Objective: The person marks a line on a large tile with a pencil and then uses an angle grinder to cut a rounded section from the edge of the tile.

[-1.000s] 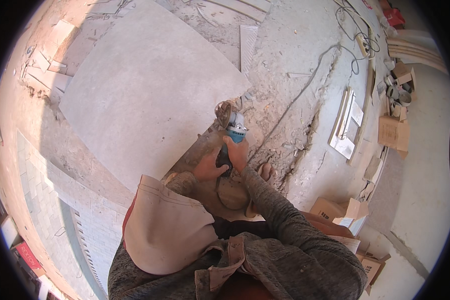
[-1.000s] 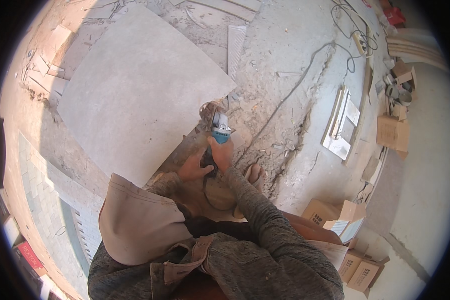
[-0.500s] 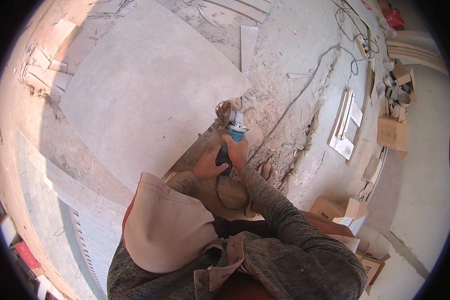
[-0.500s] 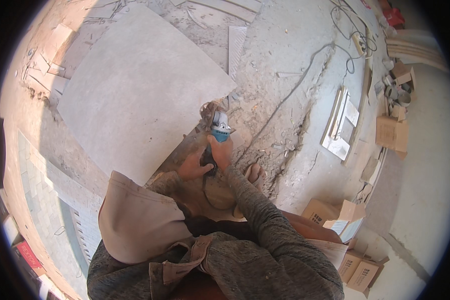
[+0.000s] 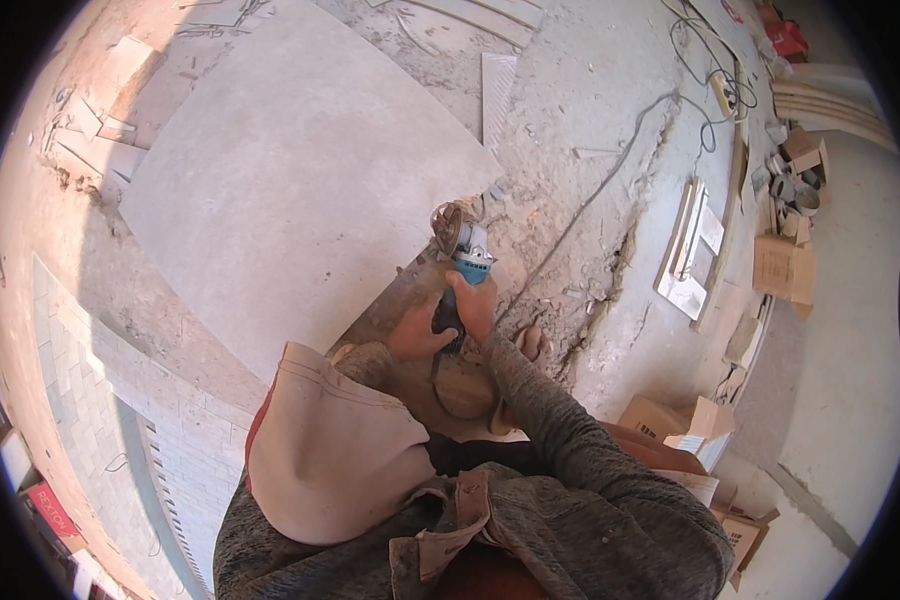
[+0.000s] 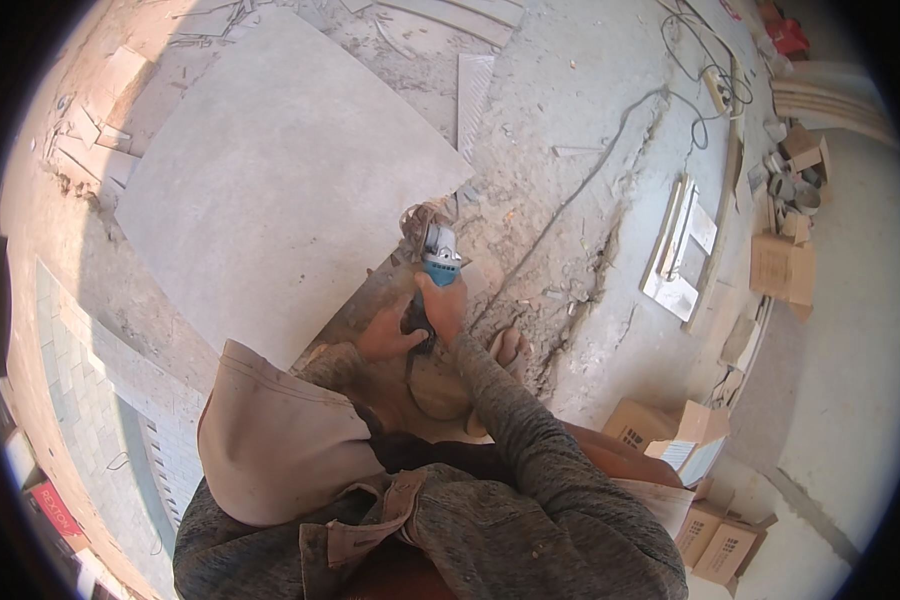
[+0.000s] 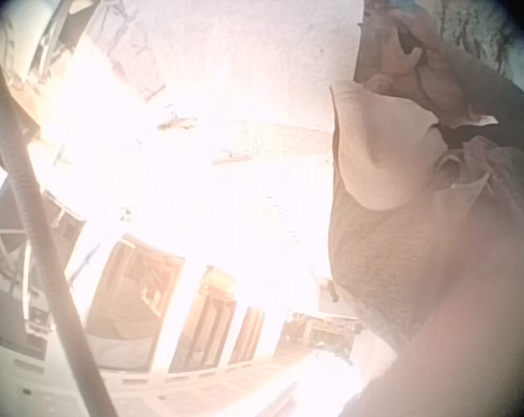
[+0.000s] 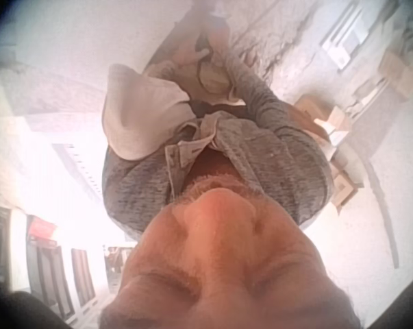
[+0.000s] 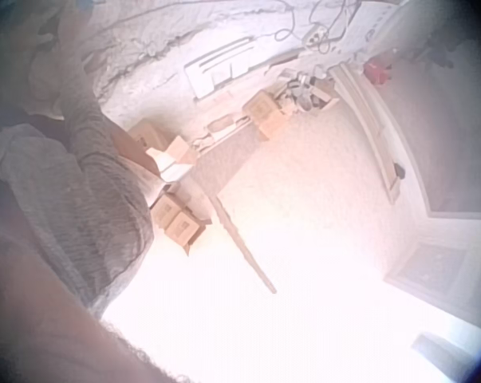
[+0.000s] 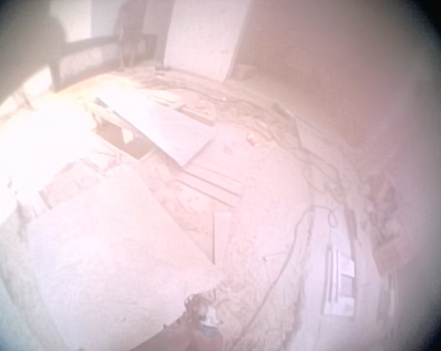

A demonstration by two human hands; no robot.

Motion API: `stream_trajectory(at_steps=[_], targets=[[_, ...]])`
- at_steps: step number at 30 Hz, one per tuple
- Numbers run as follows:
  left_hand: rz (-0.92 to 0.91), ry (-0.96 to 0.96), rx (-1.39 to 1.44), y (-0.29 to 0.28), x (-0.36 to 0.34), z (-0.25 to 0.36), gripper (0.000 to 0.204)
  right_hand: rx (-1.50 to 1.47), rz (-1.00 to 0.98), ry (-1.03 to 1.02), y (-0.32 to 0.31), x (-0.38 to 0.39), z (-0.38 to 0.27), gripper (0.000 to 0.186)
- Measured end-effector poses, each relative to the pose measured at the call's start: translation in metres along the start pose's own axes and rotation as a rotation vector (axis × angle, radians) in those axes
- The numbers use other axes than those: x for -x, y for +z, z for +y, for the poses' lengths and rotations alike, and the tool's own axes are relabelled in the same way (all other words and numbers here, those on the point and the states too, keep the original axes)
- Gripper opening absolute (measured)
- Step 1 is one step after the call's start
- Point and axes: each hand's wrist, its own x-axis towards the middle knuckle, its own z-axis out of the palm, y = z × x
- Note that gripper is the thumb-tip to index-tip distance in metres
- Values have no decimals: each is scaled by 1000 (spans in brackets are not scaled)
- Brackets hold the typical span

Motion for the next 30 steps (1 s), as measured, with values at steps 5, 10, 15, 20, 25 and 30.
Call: stream_trajectory(at_steps=[5, 10, 15, 20, 25, 30], targets=[[-16, -13, -25, 0, -2, 0, 83, -24, -34, 16, -2, -1, -4, 35], [4, -5, -25, 2, -3, -5, 84, -38, -48, -16, -1, -4, -7, 31], [-15, -12, 13, 0, -5, -6, 85, -20, -39, -29, 1, -4, -9, 30], [0, -14, -10, 0, -4, -8, 84, 24, -48, -30, 2, -3, -16, 29], [-37, -51, 46, 2, -9, -1, 82, 75, -38, -33, -3, -10, -9, 29], [-6, -60, 36, 4, -6, -4, 84, 86, -62, -12, -2, -8, -14, 32]])
